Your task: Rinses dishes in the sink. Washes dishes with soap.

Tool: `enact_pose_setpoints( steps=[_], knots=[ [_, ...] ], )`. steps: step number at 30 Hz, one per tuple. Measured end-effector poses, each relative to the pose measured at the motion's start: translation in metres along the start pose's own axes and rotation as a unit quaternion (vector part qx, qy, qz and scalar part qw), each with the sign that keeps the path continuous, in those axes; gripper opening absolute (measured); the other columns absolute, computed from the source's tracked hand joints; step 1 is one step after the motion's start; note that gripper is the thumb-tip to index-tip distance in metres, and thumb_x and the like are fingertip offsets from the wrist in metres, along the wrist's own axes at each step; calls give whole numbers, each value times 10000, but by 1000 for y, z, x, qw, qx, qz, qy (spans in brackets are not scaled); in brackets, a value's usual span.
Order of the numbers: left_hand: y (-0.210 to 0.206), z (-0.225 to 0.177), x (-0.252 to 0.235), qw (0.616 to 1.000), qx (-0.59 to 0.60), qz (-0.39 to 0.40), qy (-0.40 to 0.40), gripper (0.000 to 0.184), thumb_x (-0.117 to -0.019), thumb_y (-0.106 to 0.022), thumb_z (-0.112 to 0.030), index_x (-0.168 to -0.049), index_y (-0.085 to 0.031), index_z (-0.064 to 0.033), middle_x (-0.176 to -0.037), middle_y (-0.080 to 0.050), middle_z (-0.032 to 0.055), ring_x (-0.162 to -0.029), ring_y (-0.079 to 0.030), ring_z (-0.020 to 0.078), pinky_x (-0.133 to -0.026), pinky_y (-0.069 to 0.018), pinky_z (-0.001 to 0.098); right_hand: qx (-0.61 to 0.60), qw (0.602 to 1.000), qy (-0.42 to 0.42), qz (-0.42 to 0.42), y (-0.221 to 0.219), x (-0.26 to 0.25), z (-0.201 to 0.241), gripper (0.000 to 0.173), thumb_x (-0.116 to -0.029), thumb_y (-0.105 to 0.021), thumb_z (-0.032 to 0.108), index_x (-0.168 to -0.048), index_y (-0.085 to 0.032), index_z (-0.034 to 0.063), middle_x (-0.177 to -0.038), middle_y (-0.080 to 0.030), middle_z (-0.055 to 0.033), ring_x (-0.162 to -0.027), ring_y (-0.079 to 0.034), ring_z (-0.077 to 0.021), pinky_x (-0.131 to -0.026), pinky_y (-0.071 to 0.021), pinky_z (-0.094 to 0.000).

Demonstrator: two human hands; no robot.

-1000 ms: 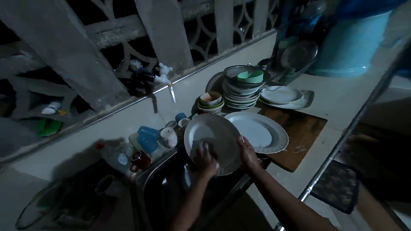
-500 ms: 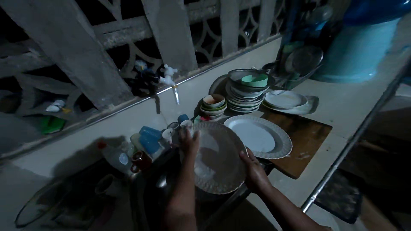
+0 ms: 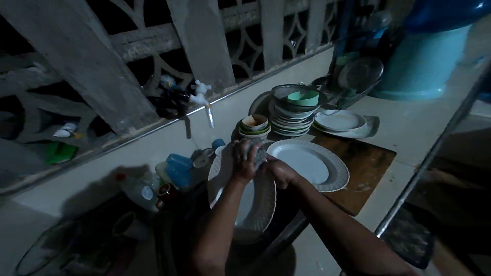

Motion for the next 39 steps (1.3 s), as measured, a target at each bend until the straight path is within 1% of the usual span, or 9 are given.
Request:
enact_pose_setpoints(
  steps=[3, 7, 14, 20, 23, 27, 33, 37, 39],
  knots=[
    [-1, 38, 19, 992, -63, 15, 106, 529, -919, -702, -185, -1402, -577, -7, -1514, -432, 332, -1428, -366, 547, -1166, -214, 717, -26, 997, 38, -61, 12, 8, 5, 459, -1031, -414, -16, -1472, -439, 109, -1046, -645, -59, -833, -651, -100, -727, -570, -286],
    [-4, 82, 74, 925, -127, 130, 333, 553, -1046, -536, -262, -1551, -425, -67, -1611, -292, 314, -1447, -328, 553, -1137, -302, 684, -120, 975, 85, -166, 42, 20, 1, 351, -1094, -402, 108, -1434, -488, 110, -1012, -683, -62, -807, -680, -109, -708, -589, -296],
    [-50, 32, 172, 803, 21, 247, 542, 536, -1105, -374, -182, -1594, -270, 11, -1666, -163, 288, -1548, -163, 453, -1251, -163, 555, -127, 948, 149, -251, 65, 25, -3, 413, -1084, -458, 104, -1496, -449, 70, -1203, -652, -82, -951, -656, -81, -830, -557, -275],
    [-61, -40, 103, 842, 177, 263, 437, 424, -1026, -462, 12, -1428, -460, 148, -1482, -468, 328, -1431, -424, 372, -1217, -294, 425, -141, 965, 157, -158, 34, 18, -29, 435, -1084, -426, 87, -1514, -399, 21, -1192, -660, -82, -912, -663, -70, -793, -570, -264],
    [-62, -8, 75, 874, 205, 188, 398, 489, -1013, -494, 8, -1467, -398, 163, -1586, -301, 354, -1526, -218, 448, -1272, -63, 543, -144, 966, 158, -145, 27, 26, -32, 392, -1082, -429, 85, -1457, -443, -28, -1156, -676, -83, -950, -675, -80, -856, -576, -272],
    [-47, 36, 60, 922, 40, 176, 342, 558, -1056, -444, -95, -1602, -332, -84, -1698, -103, 229, -1576, -46, 413, -1212, 16, 692, -149, 961, 132, -193, 45, 41, -22, 380, -1101, -402, 125, -1468, -433, 29, -1127, -682, -70, -923, -691, -84, -821, -594, -284],
    [-47, 42, 144, 808, -124, 367, 445, 681, -1011, -516, -97, -1625, -227, -52, -1702, 0, 238, -1572, -37, 432, -1189, -112, 718, -129, 944, 164, -257, 72, 57, 4, 392, -1100, -427, 154, -1481, -451, 68, -1098, -672, -35, -886, -667, -47, -785, -576, -248],
    [-53, -37, 147, 764, 27, 461, 450, 472, -1097, -373, -79, -1524, -333, 118, -1624, -281, 299, -1543, -237, 389, -1258, -194, 464, -125, 945, 188, -237, 60, 43, 0, 434, -1091, -425, 107, -1520, -405, 45, -1233, -643, -59, -991, -655, -45, -870, -558, -241],
    [-57, -59, 123, 833, 83, 400, 373, 403, -1074, -412, -66, -1409, -501, 139, -1484, -480, 321, -1447, -411, 400, -1222, -285, 458, -124, 954, 191, -196, 44, 35, -11, 459, -1089, -412, 106, -1541, -369, 38, -1297, -618, -75, -1045, -646, -60, -909, -553, -261]
  ],
)
Point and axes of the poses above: each hand's wrist, its own x-axis away from the middle knuckle, its own y-axis out of the back of the hand, z = x × y, the point moved 10 cm from there along -x, towards the middle knuckle
